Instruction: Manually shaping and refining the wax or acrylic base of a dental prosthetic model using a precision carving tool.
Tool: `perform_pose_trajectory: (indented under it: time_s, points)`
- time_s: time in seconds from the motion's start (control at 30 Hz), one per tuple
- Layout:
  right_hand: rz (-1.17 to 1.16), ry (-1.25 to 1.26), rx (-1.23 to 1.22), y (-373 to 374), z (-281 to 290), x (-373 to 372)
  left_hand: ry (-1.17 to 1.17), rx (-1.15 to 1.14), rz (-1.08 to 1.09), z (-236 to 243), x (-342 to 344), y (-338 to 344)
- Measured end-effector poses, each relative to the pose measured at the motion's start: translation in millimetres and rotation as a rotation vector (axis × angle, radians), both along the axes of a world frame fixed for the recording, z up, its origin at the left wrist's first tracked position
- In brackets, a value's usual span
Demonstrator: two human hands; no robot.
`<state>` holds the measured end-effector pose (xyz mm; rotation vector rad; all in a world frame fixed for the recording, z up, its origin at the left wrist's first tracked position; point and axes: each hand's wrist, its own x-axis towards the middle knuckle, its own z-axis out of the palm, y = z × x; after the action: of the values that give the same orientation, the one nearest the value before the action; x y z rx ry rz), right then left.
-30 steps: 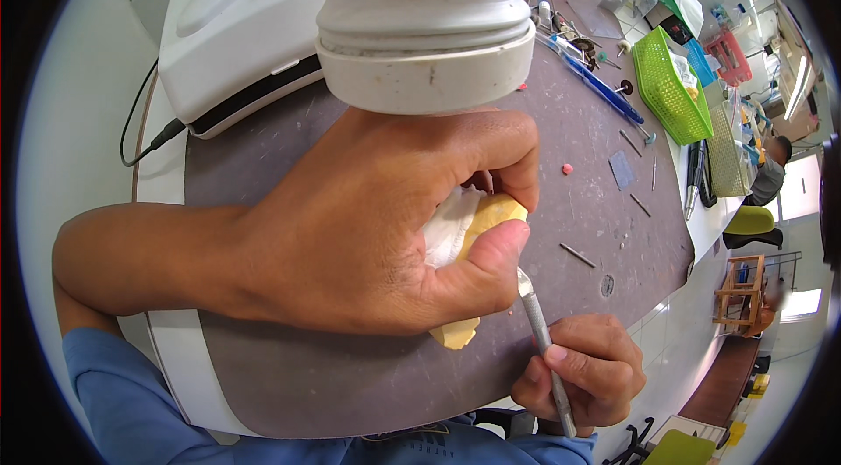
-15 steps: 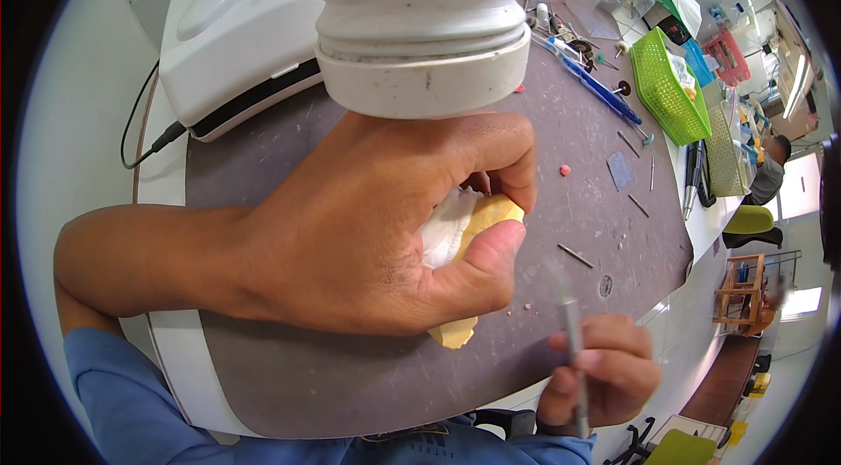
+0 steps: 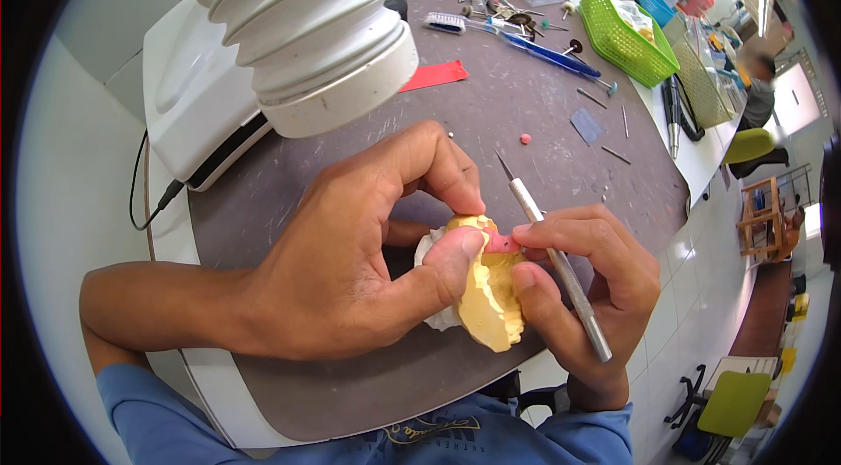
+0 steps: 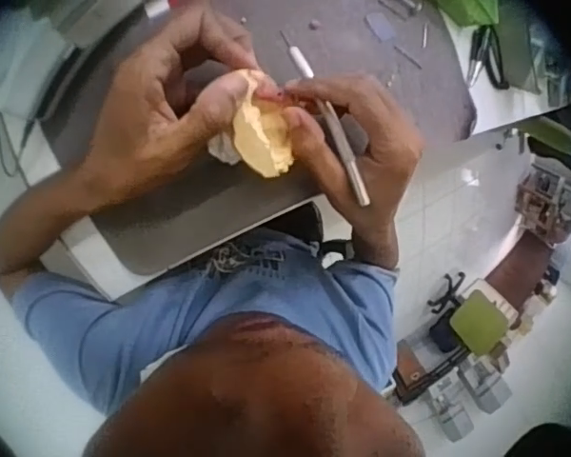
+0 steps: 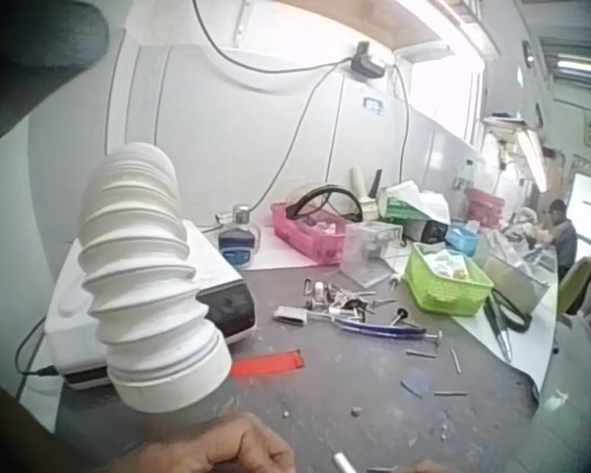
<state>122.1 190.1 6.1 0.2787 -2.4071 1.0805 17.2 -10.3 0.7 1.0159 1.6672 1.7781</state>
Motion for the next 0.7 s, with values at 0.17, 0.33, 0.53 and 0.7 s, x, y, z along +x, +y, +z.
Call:
perform_pose_trajectory:
  time_s: [0.17, 0.33, 0.53, 0.7]
  points:
    - [-0.014, -0.058, -0.103, -1.6, -6.5, 2.7, -0.027, 0.051, -0.031, -1.0, -0.7, -1.0]
    - [-0.021, -0.058, -0.123, -5.0, -3.4, 3.3, -0.041, 0.031, -0.056, 2.6, -0.6, -2.7]
    - [-0.027, -0.027, -0.028, -5.3, -3.0, 3.1, 0.002, 0.001, -0.07, 4.3, -1.7, -4.2]
    - [-0.035, -0.042, -0.083, -5.9, -2.9, 4.5, 0.014, -0.012, -0.073, 3.9, -1.5, -4.2]
